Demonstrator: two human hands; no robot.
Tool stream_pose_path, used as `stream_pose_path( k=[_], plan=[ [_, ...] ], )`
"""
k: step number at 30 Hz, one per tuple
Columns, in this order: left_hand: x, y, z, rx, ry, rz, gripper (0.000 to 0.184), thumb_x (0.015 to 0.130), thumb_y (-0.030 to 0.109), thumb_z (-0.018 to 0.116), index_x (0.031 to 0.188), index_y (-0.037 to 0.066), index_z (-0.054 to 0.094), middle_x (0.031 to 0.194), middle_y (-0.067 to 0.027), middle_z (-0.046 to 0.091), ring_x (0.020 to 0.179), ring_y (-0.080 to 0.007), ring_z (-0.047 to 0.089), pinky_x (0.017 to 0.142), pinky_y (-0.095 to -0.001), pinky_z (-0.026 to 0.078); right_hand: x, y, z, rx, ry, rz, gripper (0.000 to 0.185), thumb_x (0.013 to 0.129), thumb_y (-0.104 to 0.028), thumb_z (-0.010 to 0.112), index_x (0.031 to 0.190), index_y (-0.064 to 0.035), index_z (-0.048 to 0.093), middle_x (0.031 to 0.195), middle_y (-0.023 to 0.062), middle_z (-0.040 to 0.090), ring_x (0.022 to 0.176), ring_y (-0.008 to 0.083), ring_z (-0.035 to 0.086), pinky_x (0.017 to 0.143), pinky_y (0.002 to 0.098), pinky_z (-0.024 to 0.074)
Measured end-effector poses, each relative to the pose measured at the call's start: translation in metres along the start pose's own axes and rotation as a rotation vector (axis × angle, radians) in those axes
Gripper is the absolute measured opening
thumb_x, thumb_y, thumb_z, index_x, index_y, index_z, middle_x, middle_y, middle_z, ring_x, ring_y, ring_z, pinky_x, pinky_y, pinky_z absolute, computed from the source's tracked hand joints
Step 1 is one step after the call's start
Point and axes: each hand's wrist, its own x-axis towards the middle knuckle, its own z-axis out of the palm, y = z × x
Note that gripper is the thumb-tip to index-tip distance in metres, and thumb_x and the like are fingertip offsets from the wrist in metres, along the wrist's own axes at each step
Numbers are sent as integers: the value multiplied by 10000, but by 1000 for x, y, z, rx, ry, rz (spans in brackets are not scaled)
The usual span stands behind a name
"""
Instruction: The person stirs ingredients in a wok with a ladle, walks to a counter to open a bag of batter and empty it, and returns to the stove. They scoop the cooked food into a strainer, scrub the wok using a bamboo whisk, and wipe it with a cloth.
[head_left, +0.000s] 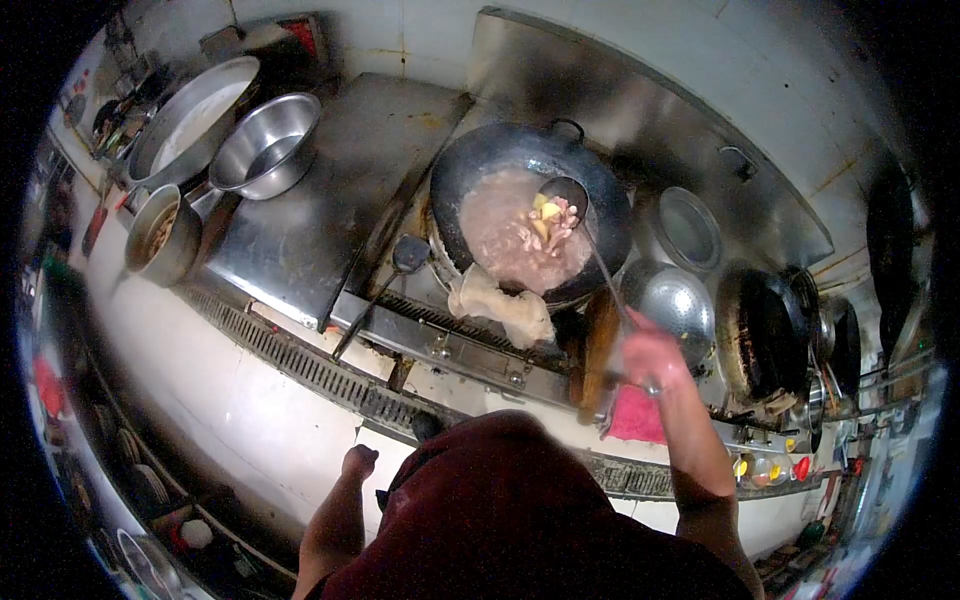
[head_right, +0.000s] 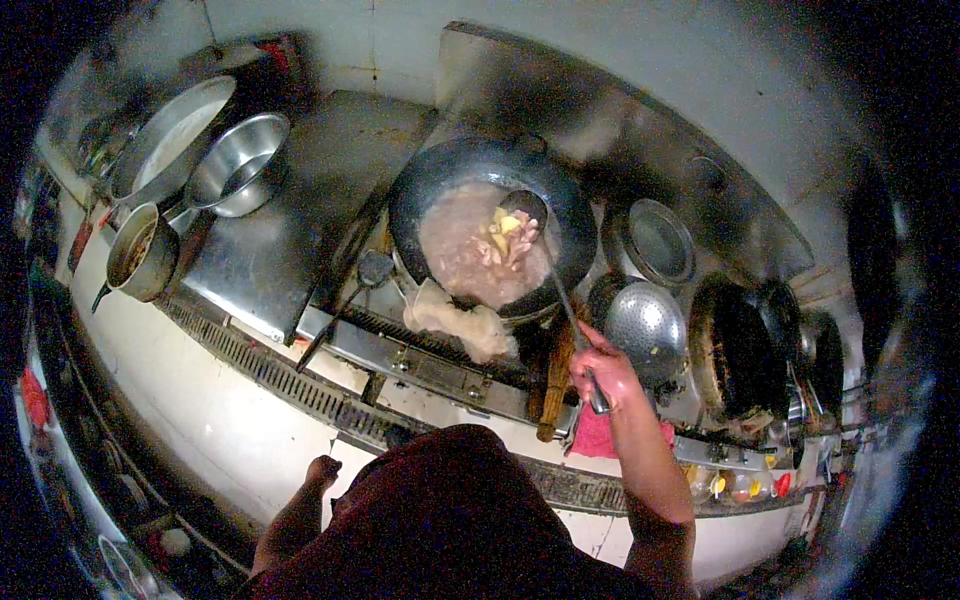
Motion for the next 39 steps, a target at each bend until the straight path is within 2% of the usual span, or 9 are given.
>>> stream_pose_path(
  k=[5, 11, 14, 16, 23, 28, 30, 33, 39],
  plan=[
    [-7, 15, -14, -84, -6, -59, 363, 827, 345, 439, 798, 35, 626, 906, -193, 598, 886, -336, 566, 775, -413, 451, -1, 4, 10, -214, 70, -44, 696, 687, 42, 493, 1331, -150, 307, 535, 51, 481, 357, 133, 430, 327, 262, 364],
    [-5, 12, -9, -25, -9, 0, 350, 824, 338, 439, 811, 42, 627, 914, -189, 596, 896, -336, 563, 785, -415, 446, -1, 19, 10, -881, 96, -331, 670, 740, -15, 498, 1352, -150, 260, 566, 68, 513, 385, 146, 485, 390, 288, 418],
    [-2, 9, -5, 28, -26, -2, 291, 826, 284, 433, 827, 66, 627, 918, -179, 597, 886, -328, 569, 775, -414, 455, -6, 22, 11, -1348, 174, -662, 666, 744, -35, 512, 1349, -163, 263, 607, 120, 547, 410, 170, 525, 433, 304, 447],
    [-6, 16, -16, 0, -33, -55, 258, 826, 247, 430, 829, 80, 626, 916, -171, 599, 876, -322, 576, 764, -415, 462, -18, 14, 22, -1266, 99, -305, 656, 746, -57, 510, 1343, -193, 273, 662, 173, 570, 492, 237, 573, 505, 342, 475],
    [-7, 22, -34, 161, 13, 156, 178, 789, 149, 450, 838, 105, 615, 891, -159, 601, 856, -316, 589, 710, -410, 489, 9, 38, 19, -1542, 185, -309, 690, 749, -105, 538, 1354, -206, 222, 737, 228, 584, 605, 366, 578, 570, 444, 476],
    [-12, 24, -36, 179, -15, 150, 190, 793, 148, 448, 871, 109, 617, 920, -180, 591, 868, -318, 587, 725, -409, 489, 6, 32, 45, -1565, 383, -41, 705, 757, -127, 540, 1363, -208, 187, 763, 247, 584, 690, 399, 575, 649, 468, 465],
    [-24, 40, -59, 24, -84, -17, 199, 798, 148, 443, 888, 110, 617, 948, -173, 588, 892, -314, 582, 743, -406, 485, 15, 40, 32, -1564, 332, -101, 707, 760, -131, 538, 1364, -208, 177, 757, 250, 581, 682, 405, 573, 647, 470, 464],
    [-17, 22, -40, 165, -57, 186, 205, 805, 150, 434, 892, 110, 615, 951, -164, 591, 901, -309, 580, 752, -406, 482, 17, 44, 14, -1561, 244, -216, 711, 765, -136, 535, 1367, -208, 163, 745, 252, 579, 663, 412, 570, 639, 473, 464],
    [-6, 18, -40, 135, -72, 111, 209, 813, 199, 442, 860, 98, 618, 890, -176, 602, 862, -317, 582, 740, -410, 477, 3, 45, 15, -1719, 216, -186, 677, 777, -179, 523, 1362, -220, 183, 745, 246, 583, 651, 405, 572, 632, 465, 470]
  ],
)
